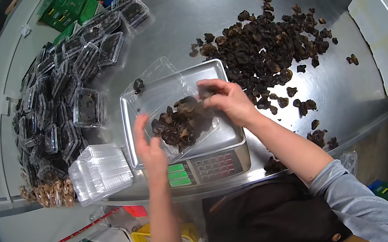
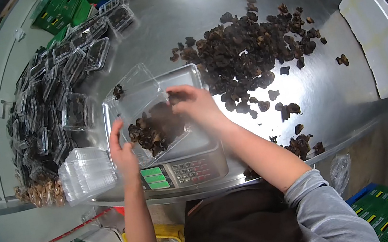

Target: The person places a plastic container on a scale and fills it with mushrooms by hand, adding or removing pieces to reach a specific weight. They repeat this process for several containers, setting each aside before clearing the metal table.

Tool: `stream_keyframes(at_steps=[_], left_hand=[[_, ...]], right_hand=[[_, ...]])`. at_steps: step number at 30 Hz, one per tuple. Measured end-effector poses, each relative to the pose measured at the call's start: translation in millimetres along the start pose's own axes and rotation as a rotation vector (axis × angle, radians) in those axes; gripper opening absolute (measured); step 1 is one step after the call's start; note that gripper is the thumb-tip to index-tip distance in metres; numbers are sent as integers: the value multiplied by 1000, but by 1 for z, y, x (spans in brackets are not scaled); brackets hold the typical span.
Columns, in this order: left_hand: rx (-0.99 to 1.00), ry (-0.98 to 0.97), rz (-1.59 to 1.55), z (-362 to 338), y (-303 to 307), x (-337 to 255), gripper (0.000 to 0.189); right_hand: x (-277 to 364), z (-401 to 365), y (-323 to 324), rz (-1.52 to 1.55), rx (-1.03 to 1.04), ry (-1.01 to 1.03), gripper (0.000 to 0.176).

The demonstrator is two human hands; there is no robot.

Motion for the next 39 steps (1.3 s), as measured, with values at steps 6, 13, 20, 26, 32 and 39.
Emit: stream_keyframes(at_steps=[6, 13, 20, 26, 32, 39], left_hand=[[-95, 36, 161, 83, 9, 25, 43], [8, -176, 478, 147, -9, 29, 41], [224, -289, 877, 132, -57, 39, 24], [141, -212, 595, 117, -45, 24, 18], [418, -68, 22, -4, -12, -77, 24], [331, 308, -342, -75, -9, -76, 26]], right_hand=[[22, -12, 43, 287, -102, 54, 48], [-4, -38, 169, -978, -357, 272, 44], [-2, -71, 156, -1247, -433, 434, 52], [26, -71, 100, -1035, -292, 490, 33], [32, -93, 32, -291, 22, 88, 26], [11, -99, 11, -98, 263, -104, 17]])
Point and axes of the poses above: each hand's wrist, its own z-axis towards the middle knuckle, its own y-axis out of the back of the hand, x = y × z, the point moved 2 cm from there along z, towards the middle knuckle, and after that the axes turned 13 degrees about -x, right-handed, at the moved point
